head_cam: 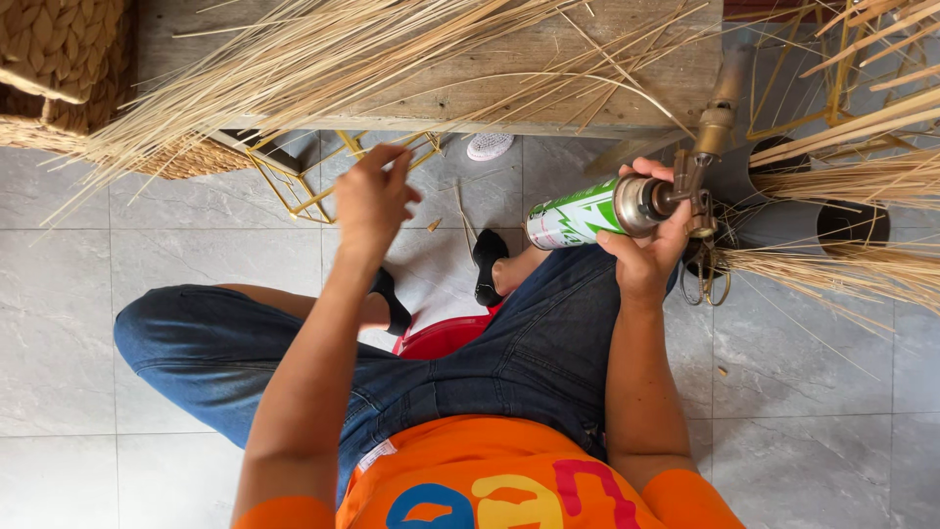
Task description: The person sits on a low stool and uses a handheld blowtorch to heat thin bamboo strips one by one. They pick up each strip, apply the flame along its length, and place it back on the table. The process is repeated for multiple strips.
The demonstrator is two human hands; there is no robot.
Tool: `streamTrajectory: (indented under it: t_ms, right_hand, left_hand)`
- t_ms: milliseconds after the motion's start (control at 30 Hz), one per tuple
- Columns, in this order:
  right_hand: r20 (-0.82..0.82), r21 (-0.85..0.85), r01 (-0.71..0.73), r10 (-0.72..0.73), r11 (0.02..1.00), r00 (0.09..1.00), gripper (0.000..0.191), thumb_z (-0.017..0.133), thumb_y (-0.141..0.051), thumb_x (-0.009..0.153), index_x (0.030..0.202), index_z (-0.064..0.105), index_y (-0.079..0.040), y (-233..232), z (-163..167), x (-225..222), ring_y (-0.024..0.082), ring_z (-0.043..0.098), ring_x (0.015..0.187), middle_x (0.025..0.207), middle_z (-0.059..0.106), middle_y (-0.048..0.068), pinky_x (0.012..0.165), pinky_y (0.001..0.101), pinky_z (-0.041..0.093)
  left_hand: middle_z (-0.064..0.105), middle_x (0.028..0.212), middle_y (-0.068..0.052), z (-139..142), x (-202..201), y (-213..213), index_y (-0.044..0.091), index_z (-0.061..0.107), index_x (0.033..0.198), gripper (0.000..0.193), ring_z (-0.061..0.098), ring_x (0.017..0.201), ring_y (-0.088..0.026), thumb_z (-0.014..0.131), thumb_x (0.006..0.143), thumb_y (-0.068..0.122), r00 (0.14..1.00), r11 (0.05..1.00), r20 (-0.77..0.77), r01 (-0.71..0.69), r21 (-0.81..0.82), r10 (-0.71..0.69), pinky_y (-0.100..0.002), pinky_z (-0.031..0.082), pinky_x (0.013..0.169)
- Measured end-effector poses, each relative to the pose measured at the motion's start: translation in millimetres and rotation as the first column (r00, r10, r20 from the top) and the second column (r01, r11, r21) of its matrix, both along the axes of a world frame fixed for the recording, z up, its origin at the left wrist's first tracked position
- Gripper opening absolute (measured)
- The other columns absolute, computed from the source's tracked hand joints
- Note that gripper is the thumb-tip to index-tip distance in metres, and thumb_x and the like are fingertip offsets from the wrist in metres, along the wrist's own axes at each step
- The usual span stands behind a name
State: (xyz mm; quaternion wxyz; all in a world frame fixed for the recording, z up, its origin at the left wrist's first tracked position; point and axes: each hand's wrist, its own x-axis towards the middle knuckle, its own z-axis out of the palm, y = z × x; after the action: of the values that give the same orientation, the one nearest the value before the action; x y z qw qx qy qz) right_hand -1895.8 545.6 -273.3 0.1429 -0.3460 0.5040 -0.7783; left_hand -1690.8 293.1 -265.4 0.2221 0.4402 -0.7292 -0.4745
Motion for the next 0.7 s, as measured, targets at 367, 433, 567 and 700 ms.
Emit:
streamTrajectory:
  t_ms: [367, 433, 567, 700]
  right_hand:
    - [-0.016, 0.091, -0.046, 0.047, 0.995, 0.999, 0.081, 0.080, 0.008, 0.071, 0.144, 0.050, -0.010, 0, -3, 3, 0.026, 0.056, 0.136, 0.145, 0.053, 0.011, 0.121, 0.0417, 0.047]
    - [-0.027, 0.106, -0.044, 0.047, 0.993, 0.999, 0.081, 0.080, 0.008, 0.071, 0.144, 0.051, -0.010, 1, -2, 3, 0.026, 0.056, 0.136, 0.144, 0.054, 0.011, 0.121, 0.0419, 0.047]
    - [0.012, 0.124, -0.050, 0.048, 0.991, 0.999, 0.080, 0.079, 0.008, 0.072, 0.144, 0.050, -0.010, 2, -2, 2, 0.026, 0.056, 0.136, 0.147, 0.054, 0.011, 0.122, 0.0425, 0.046]
    - [0.017, 0.123, -0.063, 0.062, 0.990, 0.998, 0.080, 0.078, 0.009, 0.072, 0.144, 0.050, -0.010, -2, -3, 3, 0.026, 0.055, 0.138, 0.144, 0.053, 0.011, 0.124, 0.0424, 0.045]
  left_hand:
    - [0.074, 0.088, -0.022, -61, -185, -6, 0.019, 0.066, 0.123, 0.037, 0.070, 0.081, -0.045, 0.067, 0.090, 0.036, 0.985, 0.953, 0.174, 0.049, -0.299, 0.003, -0.055, 0.056, 0.073]
    - [0.075, 0.086, -0.020, -70, -184, -7, 0.020, 0.063, 0.129, 0.041, 0.071, 0.080, -0.042, 0.067, 0.091, 0.035, 0.982, 0.962, 0.188, 0.061, -0.267, -0.010, -0.052, 0.057, 0.073]
    - [0.077, 0.104, -0.013, -88, -155, -43, 0.019, 0.067, 0.117, 0.020, 0.077, 0.069, -0.028, 0.062, 0.097, 0.019, 0.995, 0.890, 0.003, -0.084, -0.447, 0.096, -0.041, 0.060, 0.061]
    - [0.070, 0.097, -0.006, -103, -102, -110, 0.020, 0.074, 0.102, 0.009, 0.068, 0.088, -0.025, 0.073, 0.095, 0.015, 0.944, 0.688, 0.111, -0.143, -0.711, 0.311, -0.035, 0.062, 0.069]
